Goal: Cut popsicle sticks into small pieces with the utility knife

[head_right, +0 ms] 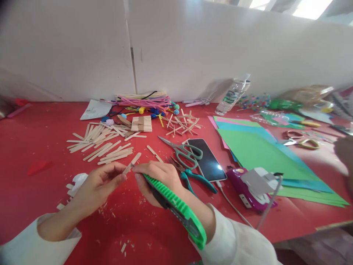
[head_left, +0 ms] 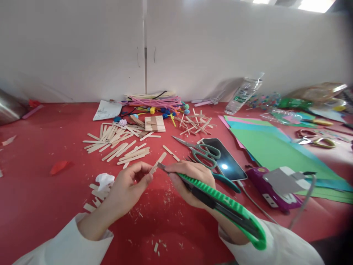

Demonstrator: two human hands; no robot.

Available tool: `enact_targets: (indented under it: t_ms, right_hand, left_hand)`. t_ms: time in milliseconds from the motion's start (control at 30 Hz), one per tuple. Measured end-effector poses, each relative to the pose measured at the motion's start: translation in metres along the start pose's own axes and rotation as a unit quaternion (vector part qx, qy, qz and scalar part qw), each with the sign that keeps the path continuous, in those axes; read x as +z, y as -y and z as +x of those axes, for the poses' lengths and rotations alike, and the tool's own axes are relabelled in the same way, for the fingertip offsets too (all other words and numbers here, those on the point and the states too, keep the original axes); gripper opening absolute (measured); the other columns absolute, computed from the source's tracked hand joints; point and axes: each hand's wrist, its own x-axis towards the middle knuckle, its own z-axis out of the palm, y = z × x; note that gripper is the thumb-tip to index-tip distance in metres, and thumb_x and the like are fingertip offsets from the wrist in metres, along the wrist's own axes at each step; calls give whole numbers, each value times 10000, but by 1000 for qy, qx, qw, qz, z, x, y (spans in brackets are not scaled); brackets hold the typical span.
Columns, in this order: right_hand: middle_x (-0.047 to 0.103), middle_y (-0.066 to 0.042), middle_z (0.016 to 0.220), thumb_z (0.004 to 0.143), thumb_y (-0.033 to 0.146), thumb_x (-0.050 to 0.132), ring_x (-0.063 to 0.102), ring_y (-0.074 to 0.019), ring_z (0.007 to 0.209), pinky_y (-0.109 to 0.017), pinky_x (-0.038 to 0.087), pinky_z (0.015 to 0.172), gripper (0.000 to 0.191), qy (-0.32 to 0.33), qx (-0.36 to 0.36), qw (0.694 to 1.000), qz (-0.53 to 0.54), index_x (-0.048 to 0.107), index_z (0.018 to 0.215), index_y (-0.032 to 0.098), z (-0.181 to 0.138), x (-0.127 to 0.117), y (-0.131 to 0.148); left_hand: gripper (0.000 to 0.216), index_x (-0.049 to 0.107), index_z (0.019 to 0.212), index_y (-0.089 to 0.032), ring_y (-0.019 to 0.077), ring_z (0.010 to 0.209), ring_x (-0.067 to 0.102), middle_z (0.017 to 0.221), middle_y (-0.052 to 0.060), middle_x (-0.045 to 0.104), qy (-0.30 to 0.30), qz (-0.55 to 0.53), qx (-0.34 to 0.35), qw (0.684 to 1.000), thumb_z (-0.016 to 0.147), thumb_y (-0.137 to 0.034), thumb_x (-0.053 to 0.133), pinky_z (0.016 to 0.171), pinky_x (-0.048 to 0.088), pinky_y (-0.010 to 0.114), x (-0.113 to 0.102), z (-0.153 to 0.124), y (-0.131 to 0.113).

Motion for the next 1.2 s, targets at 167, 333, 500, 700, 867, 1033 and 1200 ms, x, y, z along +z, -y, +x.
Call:
enact_targets:
  t_ms: [167, 333, 500, 700, 867, 1033, 1200]
  right_hand:
    - [684, -16, 682, 812, 157, 467, 634, -123, 575, -222, 490, 553, 164, 13, 15, 1000, 19, 612, 859, 219, -1, 2, 2]
    - [612, 31, 567, 810, 283, 508, 601, -117, 470, -236, 494, 494, 108, -36, 283, 936, 208, 580, 800, 203, 0, 13, 3]
    - [576, 37, 515, 760, 367, 559, 553, -125, 397, -262, 477, 419, 182, -87, 410, 820, 390, 532, 738, 189, 4, 21, -3]
    - [566, 34, 583, 810, 314, 500, 562, -109, 479, -254, 483, 515, 133, 5, 327, 910, 255, 528, 764, 191, 0, 15, -2]
    - [532, 29, 594, 837, 321, 419, 538, -115, 494, -245, 455, 498, 170, 85, 317, 924, 197, 511, 757, 204, -1, 16, -5]
    - [492, 34, 539, 835, 311, 397, 503, -127, 479, -253, 416, 504, 192, 139, 305, 937, 102, 522, 730, 209, 0, 12, -4]
    - [520, 22, 569, 833, 300, 404, 514, -125, 510, -242, 423, 518, 198, 127, 289, 946, 72, 528, 709, 207, -1, 12, -4]
  left_hand:
    - [205, 579, 812, -174, 156, 709, 548, 754, 13, 602, 8, -10, -12, 1000, 788, -372, 533, 636, 432, 265, 0, 0, 0]
    - [205, 571, 802, -181, 138, 684, 530, 746, -1, 579, 6, -20, -21, 1000, 803, -380, 521, 614, 411, 248, 2, 0, 1]
    - [214, 554, 791, -176, 120, 617, 507, 701, -15, 550, 5, -32, -62, 998, 778, -390, 546, 576, 389, 240, 4, 3, 4]
    - [281, 416, 891, -211, 105, 486, 509, 565, -76, 523, 43, -68, -125, 989, 752, -382, 590, 488, 384, 217, 9, 0, 14]
    - [279, 407, 956, -220, 123, 408, 529, 607, -47, 597, 158, 35, -172, 972, 806, -440, 491, 416, 402, 230, 2, -3, 6]
    - [166, 552, 913, -217, 214, 870, 613, 907, 38, 643, 102, 311, 50, 944, 799, -337, 543, 734, 477, 330, -6, 1, 0]
    - [407, 542, 1136, -205, 281, 1217, 434, 1299, 97, 503, 130, 366, 154, 909, 779, -395, 589, 982, 382, 421, -10, -4, 13]
